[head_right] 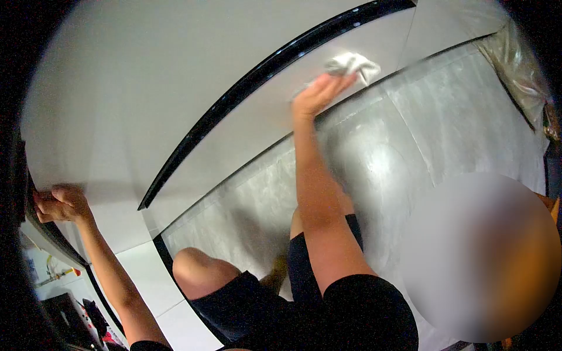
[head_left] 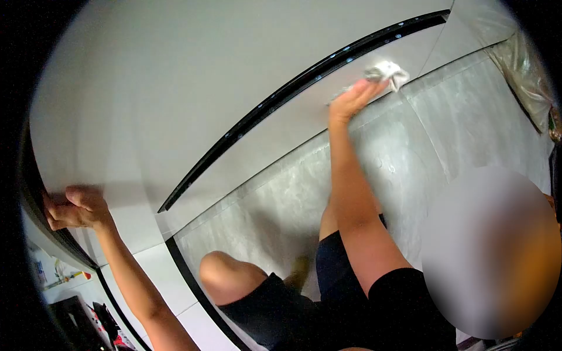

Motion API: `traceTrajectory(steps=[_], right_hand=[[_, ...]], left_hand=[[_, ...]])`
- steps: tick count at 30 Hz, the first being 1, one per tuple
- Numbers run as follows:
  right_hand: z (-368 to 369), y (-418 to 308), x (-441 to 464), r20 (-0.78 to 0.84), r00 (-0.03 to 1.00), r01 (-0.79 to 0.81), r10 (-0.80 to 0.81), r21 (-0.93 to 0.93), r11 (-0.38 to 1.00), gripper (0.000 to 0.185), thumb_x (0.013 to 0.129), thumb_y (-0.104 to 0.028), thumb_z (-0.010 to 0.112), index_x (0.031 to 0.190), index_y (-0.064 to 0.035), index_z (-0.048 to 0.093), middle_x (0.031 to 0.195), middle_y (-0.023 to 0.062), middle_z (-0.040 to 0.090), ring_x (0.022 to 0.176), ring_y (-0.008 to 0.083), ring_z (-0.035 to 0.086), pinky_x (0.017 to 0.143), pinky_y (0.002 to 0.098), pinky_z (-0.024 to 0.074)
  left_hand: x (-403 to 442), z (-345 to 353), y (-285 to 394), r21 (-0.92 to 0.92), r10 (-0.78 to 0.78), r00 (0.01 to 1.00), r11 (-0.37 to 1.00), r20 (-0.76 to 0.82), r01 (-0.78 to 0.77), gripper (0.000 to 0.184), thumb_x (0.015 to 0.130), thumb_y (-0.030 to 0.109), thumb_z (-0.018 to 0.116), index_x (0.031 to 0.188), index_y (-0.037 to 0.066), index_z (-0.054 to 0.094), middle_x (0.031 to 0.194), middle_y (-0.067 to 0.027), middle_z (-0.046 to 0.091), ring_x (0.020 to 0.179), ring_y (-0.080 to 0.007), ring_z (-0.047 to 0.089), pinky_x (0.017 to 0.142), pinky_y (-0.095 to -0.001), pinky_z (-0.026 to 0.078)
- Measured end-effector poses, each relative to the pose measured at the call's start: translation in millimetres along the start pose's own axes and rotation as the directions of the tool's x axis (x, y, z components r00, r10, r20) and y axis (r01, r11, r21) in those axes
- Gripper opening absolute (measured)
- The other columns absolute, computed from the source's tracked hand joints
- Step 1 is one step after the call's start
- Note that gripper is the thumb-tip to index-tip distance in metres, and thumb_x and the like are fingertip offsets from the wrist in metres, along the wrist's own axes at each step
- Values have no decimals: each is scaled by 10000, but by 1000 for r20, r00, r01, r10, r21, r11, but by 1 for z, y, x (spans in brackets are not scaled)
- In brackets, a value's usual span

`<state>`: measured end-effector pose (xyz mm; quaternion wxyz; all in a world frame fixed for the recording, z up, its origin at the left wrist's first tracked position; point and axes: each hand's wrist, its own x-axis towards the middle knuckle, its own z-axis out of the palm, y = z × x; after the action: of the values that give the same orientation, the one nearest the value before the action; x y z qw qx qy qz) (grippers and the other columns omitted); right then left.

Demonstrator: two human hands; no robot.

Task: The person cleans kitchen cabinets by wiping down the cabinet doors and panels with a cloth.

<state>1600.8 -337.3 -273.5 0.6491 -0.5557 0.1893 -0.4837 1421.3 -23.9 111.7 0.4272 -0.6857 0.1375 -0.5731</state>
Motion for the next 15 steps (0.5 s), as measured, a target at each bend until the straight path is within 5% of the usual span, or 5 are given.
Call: traceTrajectory(steps=[4, 7, 10, 13, 15], right_hand=[[-23, 63, 6, -64, 848, -526, 526, 25, 850, 626, 975, -394, 254, 1412, 47, 174, 1495, 231, 50, 1377, 353, 131, 1118, 496, 112], [-23, 70, 11, -97, 710, -699, 697, 21, 715, 624, 975, -389, 264, 1439, -9, 94, 1502, 205, 70, 1376, 318, 164, 1113, 472, 158], [-41, 49, 41, 86, 451, -858, 889, 319, 404, 603, 975, -384, 278, 1455, -86, 68, 1509, 162, 88, 1376, 311, 170, 1114, 438, 175], [-54, 74, 59, 289, 409, -871, 866, 406, 276, 585, 974, -379, 292, 1457, -144, 61, 1508, 135, 109, 1376, 321, 175, 1116, 427, 169], [-42, 74, 60, 157, 617, -784, 771, 205, 586, 649, 961, -424, 346, 1457, -94, 87, 1503, 159, 85, 1368, 315, 167, 1099, 447, 194]], left_hand=[[-6, -1, 0, -25, -56, 998, 998, 16, 57, 539, 829, 307, 434, 1229, -54, 436, 1128, -232, 410, 965, -311, 380, 883, -414, 340], [-3, -1, 3, -16, -82, 997, 997, 12, 82, 553, 852, 338, 422, 1229, -66, 430, 1129, -234, 395, 967, -312, 381, 890, -414, 341], [-5, 4, 3, -76, -96, 995, 993, -41, 93, 568, 862, 357, 421, 1243, -64, 428, 1131, -230, 410, 972, -319, 381, 893, -425, 339], [-1, -1, 12, -73, -164, 986, 984, -11, 163, 537, 902, 358, 400, 1216, -77, 429, 1163, -220, 479, 1004, -328, 402, 878, -435, 324], [3, 1, 15, -127, -140, 988, 983, -60, 132, 551, 917, 379, 391, 1226, -74, 443, 1180, -199, 483, 1004, -319, 408, 893, -423, 316]])
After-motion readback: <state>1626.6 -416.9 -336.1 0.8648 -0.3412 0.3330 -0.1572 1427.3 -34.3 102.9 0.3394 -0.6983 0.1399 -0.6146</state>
